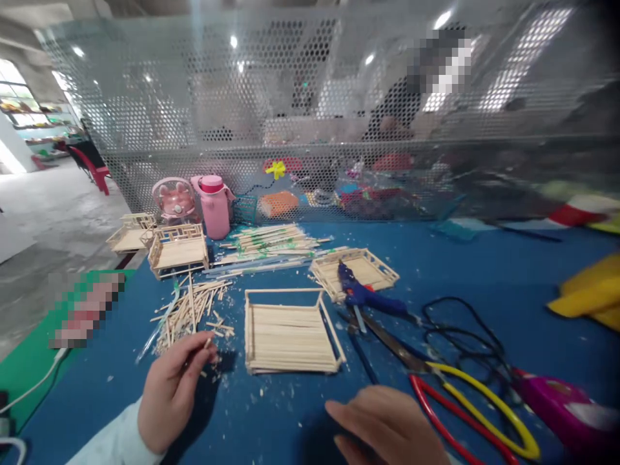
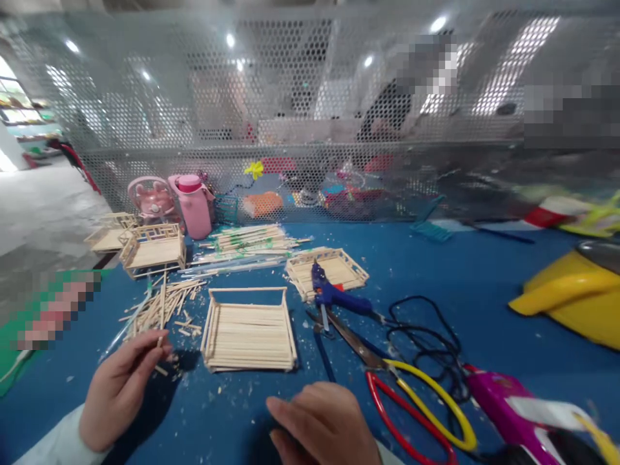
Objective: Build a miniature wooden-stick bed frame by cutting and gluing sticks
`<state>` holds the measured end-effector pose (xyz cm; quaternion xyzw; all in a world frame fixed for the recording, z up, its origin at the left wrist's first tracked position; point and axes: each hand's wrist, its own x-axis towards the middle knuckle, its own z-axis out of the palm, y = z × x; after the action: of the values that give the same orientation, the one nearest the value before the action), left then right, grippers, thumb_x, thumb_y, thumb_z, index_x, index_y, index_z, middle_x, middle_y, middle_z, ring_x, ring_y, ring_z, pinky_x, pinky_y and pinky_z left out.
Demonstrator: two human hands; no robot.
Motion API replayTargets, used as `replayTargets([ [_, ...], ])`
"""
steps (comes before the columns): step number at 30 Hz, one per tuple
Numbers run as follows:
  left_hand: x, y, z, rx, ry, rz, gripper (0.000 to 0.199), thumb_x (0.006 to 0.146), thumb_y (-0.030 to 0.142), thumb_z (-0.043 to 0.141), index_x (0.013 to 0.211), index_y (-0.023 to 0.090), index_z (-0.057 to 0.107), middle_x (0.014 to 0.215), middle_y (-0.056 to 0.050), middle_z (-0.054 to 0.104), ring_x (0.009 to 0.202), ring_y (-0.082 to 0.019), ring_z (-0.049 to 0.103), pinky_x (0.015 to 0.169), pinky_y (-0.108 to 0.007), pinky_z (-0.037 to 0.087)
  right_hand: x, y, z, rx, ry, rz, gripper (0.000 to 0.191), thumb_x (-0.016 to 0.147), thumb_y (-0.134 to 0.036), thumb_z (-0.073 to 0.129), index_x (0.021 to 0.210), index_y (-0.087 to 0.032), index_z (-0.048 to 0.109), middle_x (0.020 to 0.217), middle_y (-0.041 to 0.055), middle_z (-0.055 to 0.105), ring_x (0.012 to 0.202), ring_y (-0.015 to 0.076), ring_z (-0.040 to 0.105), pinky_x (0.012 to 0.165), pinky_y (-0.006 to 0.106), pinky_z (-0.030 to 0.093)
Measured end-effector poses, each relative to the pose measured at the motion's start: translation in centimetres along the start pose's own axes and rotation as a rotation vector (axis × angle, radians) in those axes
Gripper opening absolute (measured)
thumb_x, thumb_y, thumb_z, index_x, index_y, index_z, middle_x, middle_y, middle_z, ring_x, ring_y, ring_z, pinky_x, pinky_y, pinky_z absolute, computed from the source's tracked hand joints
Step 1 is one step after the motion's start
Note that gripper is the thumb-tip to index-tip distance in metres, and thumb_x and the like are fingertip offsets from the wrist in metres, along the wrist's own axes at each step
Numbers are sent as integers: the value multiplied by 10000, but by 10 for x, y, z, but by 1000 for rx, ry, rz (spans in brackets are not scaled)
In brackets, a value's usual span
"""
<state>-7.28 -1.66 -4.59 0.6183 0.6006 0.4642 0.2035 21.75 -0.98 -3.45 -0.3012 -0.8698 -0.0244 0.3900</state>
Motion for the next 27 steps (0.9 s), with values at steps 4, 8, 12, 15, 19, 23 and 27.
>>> replayTargets([
  [4, 3, 8, -1, -4, -92, 43, 209, 832, 262, 462, 984, 236, 604, 779, -42, 689, 695, -165, 656, 667, -259, 524, 1, -2, -4, -8, -80, 64, 174, 758, -171, 490, 902, -249, 547, 590, -16, 613, 515, 131, 567, 539, 274, 431],
  [8, 5, 19, -1, 82, -321, 275, 305, 838, 179, 417, 1058, 243, 619, 833, -62, 698, 758, -155, 653, 696, -243, 508, 1, 0, -5, -34, -20, 78, 184, 747, -166, 515, 902, -264, 532, 642, -5, 633, 565, 147, 593, 575, 292, 445],
  [12, 9, 22, -1, 217, -435, 591, 423, 814, 93, 383, 1146, 264, 580, 972, -69, 691, 846, -160, 651, 721, -250, 506, -1, 8, -1, -29, -10, 38, 151, 759, -202, 542, 878, -295, 551, 651, -5, 648, 572, 169, 606, 584, 307, 462],
  [15, 13, 20, -3, 294, -451, 660, 462, 798, 54, 377, 1169, 260, 561, 972, -67, 691, 815, -152, 656, 701, -242, 512, 0, 12, -1, -29, -37, -23, 130, 751, -234, 572, 863, -300, 577, 641, -13, 654, 567, 169, 615, 584, 295, 476],
  [19, 17, 19, -2, 339, -471, 618, 407, 824, 67, 377, 1133, 244, 573, 964, -63, 686, 823, -143, 651, 711, -233, 509, 8, 9, -3, -47, -45, -78, 115, 752, -234, 579, 857, -283, 582, 632, -19, 658, 554, 150, 622, 565, 262, 479],
  [23, 19, 19, 2, 379, -496, 672, 265, 873, 146, 370, 1010, 179, 594, 881, -60, 682, 774, -133, 641, 666, -229, 507, 18, 4, -2, -33, 37, -111, 65, 787, -214, 527, 829, -248, 563, 589, -15, 649, 509, 132, 611, 525, 239, 466],
  [27, 20, 19, 2, 469, -481, 676, 236, 890, 204, 362, 960, 185, 587, 824, -33, 679, 706, -120, 634, 588, -206, 477, 24, 4, 0, -45, 58, -123, 53, 779, -229, 545, 818, -230, 581, 567, -14, 640, 480, 123, 604, 502, 225, 465],
])
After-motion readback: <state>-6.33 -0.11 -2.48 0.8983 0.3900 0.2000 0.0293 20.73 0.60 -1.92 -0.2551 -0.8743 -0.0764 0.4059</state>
